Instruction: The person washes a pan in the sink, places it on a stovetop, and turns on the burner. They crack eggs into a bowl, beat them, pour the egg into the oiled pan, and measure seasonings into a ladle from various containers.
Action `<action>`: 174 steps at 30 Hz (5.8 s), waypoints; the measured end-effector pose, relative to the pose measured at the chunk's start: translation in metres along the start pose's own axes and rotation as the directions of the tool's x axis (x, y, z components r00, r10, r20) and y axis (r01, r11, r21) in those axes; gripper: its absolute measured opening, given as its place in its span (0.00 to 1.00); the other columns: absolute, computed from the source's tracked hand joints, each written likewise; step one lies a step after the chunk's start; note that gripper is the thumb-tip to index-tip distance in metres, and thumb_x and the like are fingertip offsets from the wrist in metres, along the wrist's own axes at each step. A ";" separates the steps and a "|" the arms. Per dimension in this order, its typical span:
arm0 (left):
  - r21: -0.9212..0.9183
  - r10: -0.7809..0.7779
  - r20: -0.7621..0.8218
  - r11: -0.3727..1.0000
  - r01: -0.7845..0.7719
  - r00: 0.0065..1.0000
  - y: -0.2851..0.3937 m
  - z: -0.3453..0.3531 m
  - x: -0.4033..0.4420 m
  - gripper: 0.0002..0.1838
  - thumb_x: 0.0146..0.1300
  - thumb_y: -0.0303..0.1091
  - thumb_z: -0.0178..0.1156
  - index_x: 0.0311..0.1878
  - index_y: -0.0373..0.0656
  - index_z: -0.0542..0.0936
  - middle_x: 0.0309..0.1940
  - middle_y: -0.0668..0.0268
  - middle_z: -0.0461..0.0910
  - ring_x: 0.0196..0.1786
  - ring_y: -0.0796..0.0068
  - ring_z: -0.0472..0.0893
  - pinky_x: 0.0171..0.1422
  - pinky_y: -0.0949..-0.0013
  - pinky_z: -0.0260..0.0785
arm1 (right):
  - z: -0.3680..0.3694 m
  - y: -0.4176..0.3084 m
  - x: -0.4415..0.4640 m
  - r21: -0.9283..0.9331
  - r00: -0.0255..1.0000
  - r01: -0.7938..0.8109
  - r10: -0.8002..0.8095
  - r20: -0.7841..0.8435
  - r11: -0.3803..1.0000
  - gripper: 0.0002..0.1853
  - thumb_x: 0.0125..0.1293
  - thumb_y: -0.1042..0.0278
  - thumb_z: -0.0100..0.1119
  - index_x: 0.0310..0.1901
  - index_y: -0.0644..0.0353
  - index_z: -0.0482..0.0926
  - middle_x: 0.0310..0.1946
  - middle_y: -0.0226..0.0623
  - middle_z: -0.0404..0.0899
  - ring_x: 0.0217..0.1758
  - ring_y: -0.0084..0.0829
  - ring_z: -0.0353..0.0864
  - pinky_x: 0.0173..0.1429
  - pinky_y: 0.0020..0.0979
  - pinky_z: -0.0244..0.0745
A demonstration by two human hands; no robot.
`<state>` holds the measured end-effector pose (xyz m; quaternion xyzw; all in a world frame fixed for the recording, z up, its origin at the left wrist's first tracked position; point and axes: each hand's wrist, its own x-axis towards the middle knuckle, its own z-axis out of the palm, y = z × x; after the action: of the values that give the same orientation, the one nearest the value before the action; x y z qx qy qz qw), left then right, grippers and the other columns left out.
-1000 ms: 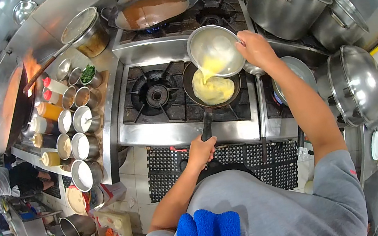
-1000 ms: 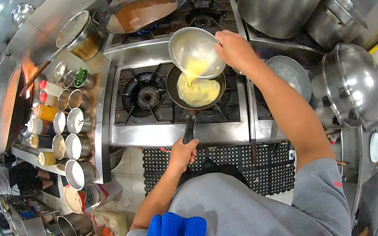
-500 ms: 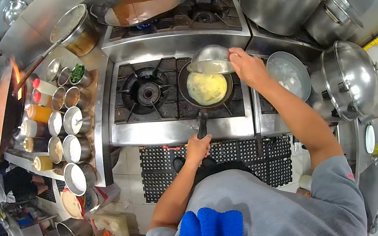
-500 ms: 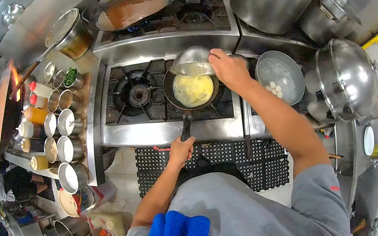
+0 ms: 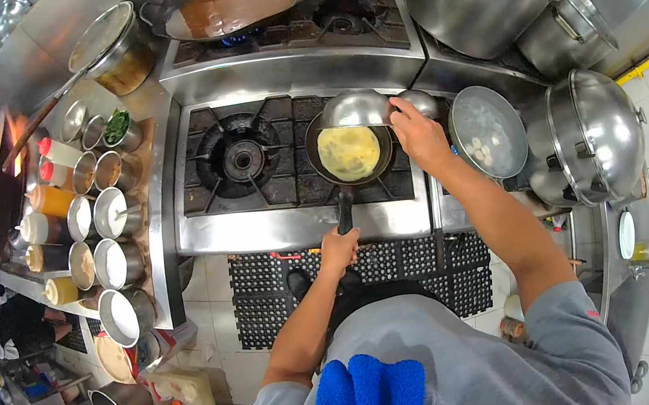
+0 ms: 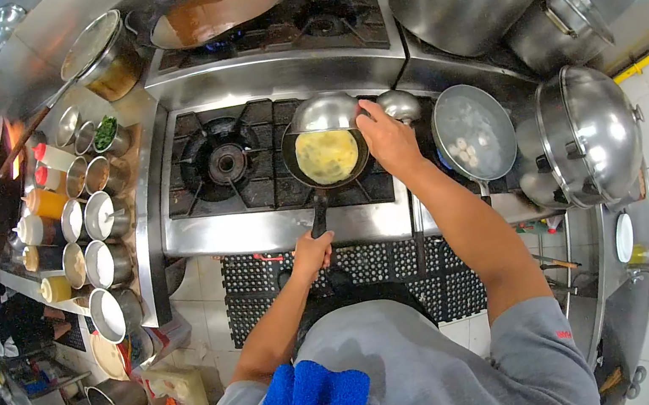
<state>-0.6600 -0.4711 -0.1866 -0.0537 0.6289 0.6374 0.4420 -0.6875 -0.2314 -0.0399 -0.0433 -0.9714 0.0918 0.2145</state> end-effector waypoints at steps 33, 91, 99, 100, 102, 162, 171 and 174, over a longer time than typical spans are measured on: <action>-0.126 -0.081 0.093 0.988 0.092 0.992 -0.001 0.004 0.017 0.15 0.57 0.38 0.62 0.40 0.39 0.72 0.23 0.65 0.75 0.17 0.76 0.74 0.17 0.73 0.65 | -0.001 -0.001 -0.014 0.112 0.992 -0.037 0.050 -0.113 0.993 0.04 0.60 0.72 0.55 0.35 0.60 0.71 0.54 0.39 0.72 0.41 0.45 0.79 0.41 0.40 0.76; 0.889 -0.012 0.429 -0.173 -0.424 0.903 -0.325 -0.173 -0.134 0.18 0.54 0.45 0.62 0.38 0.41 0.74 0.29 0.57 0.76 0.32 0.57 0.77 0.37 0.55 0.71 | -0.310 0.269 -0.702 0.970 -0.520 0.084 0.841 -0.152 0.227 0.16 0.64 0.67 0.53 0.48 0.71 0.69 0.42 0.48 0.74 0.40 0.43 0.81 0.43 0.37 0.81; 0.521 -0.300 -0.125 0.791 0.320 0.946 -0.310 -0.067 -0.174 0.14 0.63 0.43 0.52 0.34 0.39 0.73 0.26 0.64 0.74 0.21 0.72 0.75 0.15 0.71 0.65 | -0.320 0.219 -0.644 0.939 0.128 -0.321 0.977 0.169 -0.121 0.18 0.68 0.58 0.48 0.55 0.59 0.69 0.52 0.43 0.75 0.45 0.31 0.78 0.46 0.27 0.77; 0.390 -0.265 -0.234 0.856 0.340 0.935 -0.316 -0.050 -0.174 0.14 0.63 0.42 0.52 0.34 0.40 0.74 0.26 0.64 0.74 0.22 0.72 0.76 0.16 0.70 0.66 | -0.267 0.239 -0.668 0.898 0.282 -0.404 0.911 0.302 -0.173 0.16 0.67 0.60 0.49 0.50 0.60 0.74 0.44 0.41 0.78 0.40 0.30 0.79 0.39 0.28 0.78; 0.217 -0.249 -0.367 0.914 0.343 0.896 -0.313 0.002 -0.172 0.13 0.63 0.42 0.52 0.33 0.41 0.74 0.27 0.64 0.75 0.23 0.72 0.77 0.17 0.69 0.66 | -0.202 0.210 -0.672 0.724 0.563 -0.686 0.580 0.589 -0.070 0.15 0.57 0.64 0.60 0.43 0.61 0.76 0.33 0.36 0.76 0.37 0.32 0.78 0.33 0.32 0.76; -0.167 -0.059 -0.951 0.925 -0.342 0.305 -0.179 -0.149 -0.467 0.11 0.61 0.29 0.56 0.46 0.41 0.69 0.17 0.71 0.65 0.14 0.83 0.64 0.14 0.78 0.56 | 0.076 -0.267 -0.259 0.606 0.224 -0.334 -0.563 0.795 0.722 0.18 0.60 0.55 0.60 0.45 0.61 0.78 0.37 0.40 0.81 0.41 0.35 0.81 0.47 0.33 0.74; -0.659 -0.565 -0.743 0.714 -0.238 0.360 -0.198 -0.163 -0.434 0.10 0.62 0.37 0.58 0.30 0.46 0.69 0.11 0.74 0.59 0.09 0.82 0.59 0.11 0.76 0.53 | 0.135 -0.345 -0.200 0.641 0.056 -0.294 -0.657 0.752 0.709 0.14 0.60 0.58 0.59 0.41 0.59 0.77 0.37 0.40 0.81 0.42 0.38 0.80 0.46 0.37 0.74; -0.823 -0.656 -0.568 0.475 -0.313 0.497 -0.240 -0.179 -0.414 0.16 0.62 0.39 0.57 0.21 0.47 0.66 0.10 0.74 0.60 0.08 0.82 0.59 0.11 0.75 0.52 | 0.157 -0.355 -0.187 0.617 0.036 -0.203 -0.624 0.780 0.760 0.15 0.60 0.58 0.59 0.41 0.60 0.77 0.36 0.40 0.81 0.42 0.39 0.80 0.46 0.37 0.74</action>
<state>-0.3457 -0.8719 -0.1457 -0.6446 0.3362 0.6842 0.0574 -0.6011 -0.6268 -0.1860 0.2566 -0.7564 0.3518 -0.4880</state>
